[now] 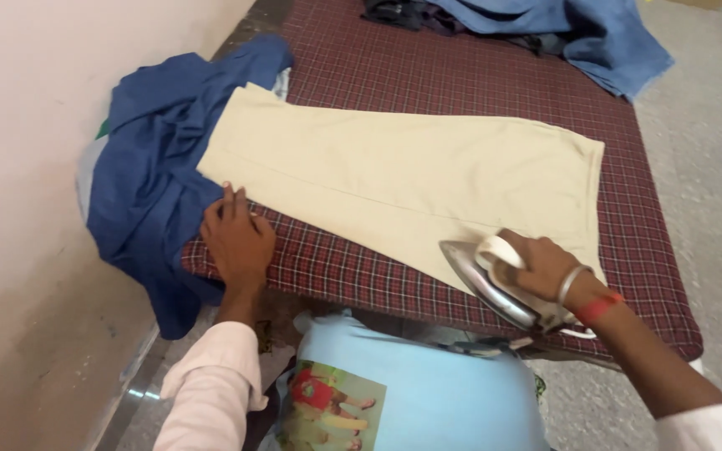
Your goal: The person irons a light-colored pair of trousers laid flat on a checkered ironing board. They use a handheld electric iron, moving it back and forth along the fabric while holding the garment steady with the other hand. Other folded clothes are visible nearby.
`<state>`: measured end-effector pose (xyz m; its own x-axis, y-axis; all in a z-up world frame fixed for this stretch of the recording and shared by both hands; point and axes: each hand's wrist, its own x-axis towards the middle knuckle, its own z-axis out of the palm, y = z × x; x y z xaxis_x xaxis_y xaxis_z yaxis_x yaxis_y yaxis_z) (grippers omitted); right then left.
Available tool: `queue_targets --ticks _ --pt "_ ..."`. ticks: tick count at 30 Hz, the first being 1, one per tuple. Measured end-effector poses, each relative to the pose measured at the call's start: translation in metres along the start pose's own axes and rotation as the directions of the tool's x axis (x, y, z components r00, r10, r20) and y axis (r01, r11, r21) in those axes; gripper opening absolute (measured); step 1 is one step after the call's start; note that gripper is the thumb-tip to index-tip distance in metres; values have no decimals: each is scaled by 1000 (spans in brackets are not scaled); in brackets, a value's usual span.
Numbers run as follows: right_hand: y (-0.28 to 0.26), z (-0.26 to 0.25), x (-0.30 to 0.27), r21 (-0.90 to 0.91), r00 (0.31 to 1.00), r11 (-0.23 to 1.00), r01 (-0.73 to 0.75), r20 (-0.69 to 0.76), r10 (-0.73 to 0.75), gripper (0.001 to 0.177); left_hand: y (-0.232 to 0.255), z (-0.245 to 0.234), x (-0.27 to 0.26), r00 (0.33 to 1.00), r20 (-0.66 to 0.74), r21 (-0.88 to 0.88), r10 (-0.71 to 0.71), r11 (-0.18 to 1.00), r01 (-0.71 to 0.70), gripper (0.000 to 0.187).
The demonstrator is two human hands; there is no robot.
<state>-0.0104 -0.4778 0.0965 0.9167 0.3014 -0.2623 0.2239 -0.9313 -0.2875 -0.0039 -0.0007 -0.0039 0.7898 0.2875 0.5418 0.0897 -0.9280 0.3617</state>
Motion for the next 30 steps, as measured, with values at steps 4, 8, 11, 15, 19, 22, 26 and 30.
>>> queue_targets --ticks 4,8,11,15,19,22,26,30 --pt "3 -6 -29 -54 986 985 -163 -36 161 51 1 -1 -1 1000 -1 18 13 1000 -13 53" --pt "-23 -12 -25 -58 968 967 -248 -41 246 45 3 0 -1 1000 14 28 5 1000 -5 53" --pt "-47 -16 -4 -67 969 968 -243 -50 240 47 4 1 -1 1000 22 38 -6 999 5 51" --pt "-83 -20 34 -81 969 968 -236 -90 229 44 4 -1 1 1000 24 46 -6 999 5 52" --pt "-109 -26 60 -81 961 963 -257 -126 245 41 4 -4 0 999 37 12 -11 1000 10 51" --pt "-112 -27 58 -60 942 956 -288 -196 272 39 3 -6 1 1000 26 1 5 1000 -5 53" --pt "-91 -33 32 -12 901 929 -370 -249 356 45 0 -3 0 1000 13 -5 27 1000 -27 51" --pt "-59 -42 -19 173 743 759 -627 -159 650 52 -3 -1 -4 998 -11 -7 54 999 -54 50"
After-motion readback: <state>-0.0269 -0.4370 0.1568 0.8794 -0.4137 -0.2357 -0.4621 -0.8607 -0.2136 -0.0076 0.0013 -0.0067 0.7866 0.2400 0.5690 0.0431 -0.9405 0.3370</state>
